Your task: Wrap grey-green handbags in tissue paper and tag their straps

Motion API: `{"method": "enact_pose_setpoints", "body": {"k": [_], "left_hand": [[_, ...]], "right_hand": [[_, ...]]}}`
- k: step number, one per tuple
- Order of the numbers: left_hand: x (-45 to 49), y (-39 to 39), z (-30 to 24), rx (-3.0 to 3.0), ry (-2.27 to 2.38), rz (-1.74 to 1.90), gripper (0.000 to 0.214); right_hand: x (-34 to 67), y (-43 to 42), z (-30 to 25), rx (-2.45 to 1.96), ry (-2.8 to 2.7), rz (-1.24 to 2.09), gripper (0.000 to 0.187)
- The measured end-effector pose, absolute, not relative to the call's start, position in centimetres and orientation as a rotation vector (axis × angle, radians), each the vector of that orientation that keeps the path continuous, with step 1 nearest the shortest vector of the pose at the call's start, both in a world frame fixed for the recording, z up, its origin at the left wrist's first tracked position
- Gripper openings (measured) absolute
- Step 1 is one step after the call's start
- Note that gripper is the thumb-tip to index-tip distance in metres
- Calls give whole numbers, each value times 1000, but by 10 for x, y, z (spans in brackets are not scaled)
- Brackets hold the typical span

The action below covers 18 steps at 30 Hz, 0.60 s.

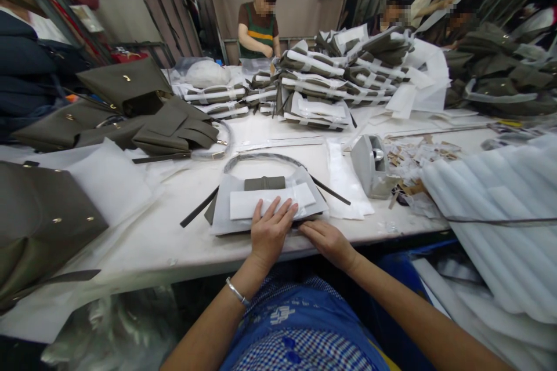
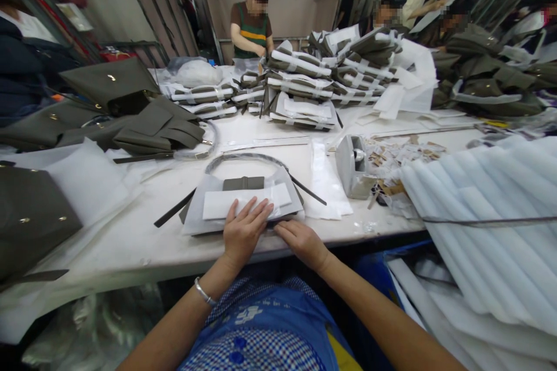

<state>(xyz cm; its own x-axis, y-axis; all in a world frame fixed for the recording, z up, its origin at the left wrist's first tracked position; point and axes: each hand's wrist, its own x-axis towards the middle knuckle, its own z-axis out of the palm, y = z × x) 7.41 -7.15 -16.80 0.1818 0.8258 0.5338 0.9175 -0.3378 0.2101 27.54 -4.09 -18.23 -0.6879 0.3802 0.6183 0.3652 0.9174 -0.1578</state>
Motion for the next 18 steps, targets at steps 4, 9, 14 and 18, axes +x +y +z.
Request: {"method": "enact_pose_setpoints", "body": {"k": [4, 9, 14, 18], "left_hand": [[74, -72, -168, -2283, -1701, -883, 35], [75, -72, -167, -2286, -1717, -877, 36], [75, -72, -168, -2288, -1724, -871, 37], [75, -71, -170, -2274, -1715, -865, 38]], "right_hand": [[272, -46, -184, -639, -2394, 93, 34], [269, -49, -182, -790, -2402, -22, 28], [266, -46, -177, -764, -2402, -105, 20], [266, -49, -173, -728, -2404, -80, 25]]}}
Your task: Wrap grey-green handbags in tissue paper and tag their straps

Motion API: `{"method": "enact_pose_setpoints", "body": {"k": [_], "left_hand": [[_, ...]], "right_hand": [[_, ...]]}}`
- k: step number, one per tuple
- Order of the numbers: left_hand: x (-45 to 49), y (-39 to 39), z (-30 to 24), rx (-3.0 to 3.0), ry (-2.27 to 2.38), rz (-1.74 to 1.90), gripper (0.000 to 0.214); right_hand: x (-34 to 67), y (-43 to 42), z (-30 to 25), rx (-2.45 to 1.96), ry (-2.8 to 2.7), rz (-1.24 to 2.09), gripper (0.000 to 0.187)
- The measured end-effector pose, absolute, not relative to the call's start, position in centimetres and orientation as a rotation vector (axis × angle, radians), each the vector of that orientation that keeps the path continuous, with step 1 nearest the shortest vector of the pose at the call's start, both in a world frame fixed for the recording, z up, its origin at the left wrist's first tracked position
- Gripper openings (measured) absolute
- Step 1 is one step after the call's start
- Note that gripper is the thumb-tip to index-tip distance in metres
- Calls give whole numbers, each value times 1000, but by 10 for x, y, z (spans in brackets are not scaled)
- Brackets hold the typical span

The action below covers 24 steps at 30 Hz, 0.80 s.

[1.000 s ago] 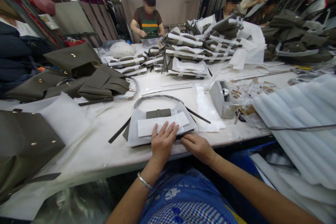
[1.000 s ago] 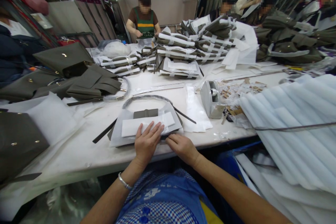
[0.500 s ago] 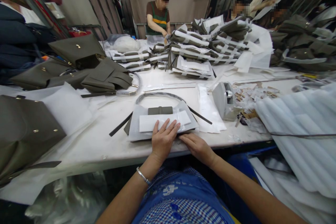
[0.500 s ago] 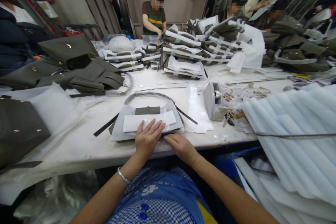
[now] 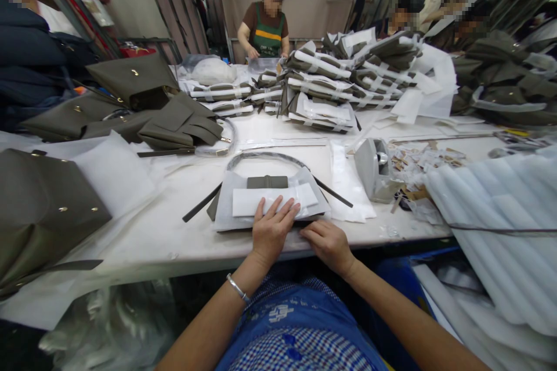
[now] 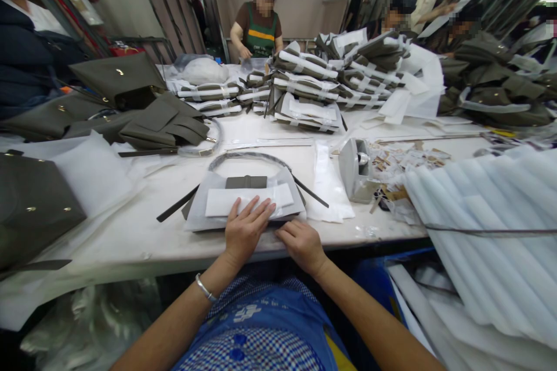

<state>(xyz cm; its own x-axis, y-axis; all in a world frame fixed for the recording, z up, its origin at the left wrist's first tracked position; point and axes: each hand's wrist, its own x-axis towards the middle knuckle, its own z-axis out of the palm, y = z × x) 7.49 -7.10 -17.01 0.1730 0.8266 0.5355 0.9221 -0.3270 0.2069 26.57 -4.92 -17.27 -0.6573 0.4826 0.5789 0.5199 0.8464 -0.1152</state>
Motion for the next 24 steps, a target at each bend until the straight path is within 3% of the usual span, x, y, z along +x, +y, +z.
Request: {"method": "enact_pose_setpoints", "body": {"k": [9, 17, 24], "left_hand": [[77, -69, -175, -2270, -1700, -862, 38], [76, -70, -176, -2272, -1664, -855, 40], [76, -68, -178, -2269, -1662, -879, 38]], "right_hand": [[276, -78, -155, -701, -2426, -39, 26], [269, -53, -120, -620, -2491, -160, 21], [268, -28, -132, -618, -2454, -167, 18]]}}
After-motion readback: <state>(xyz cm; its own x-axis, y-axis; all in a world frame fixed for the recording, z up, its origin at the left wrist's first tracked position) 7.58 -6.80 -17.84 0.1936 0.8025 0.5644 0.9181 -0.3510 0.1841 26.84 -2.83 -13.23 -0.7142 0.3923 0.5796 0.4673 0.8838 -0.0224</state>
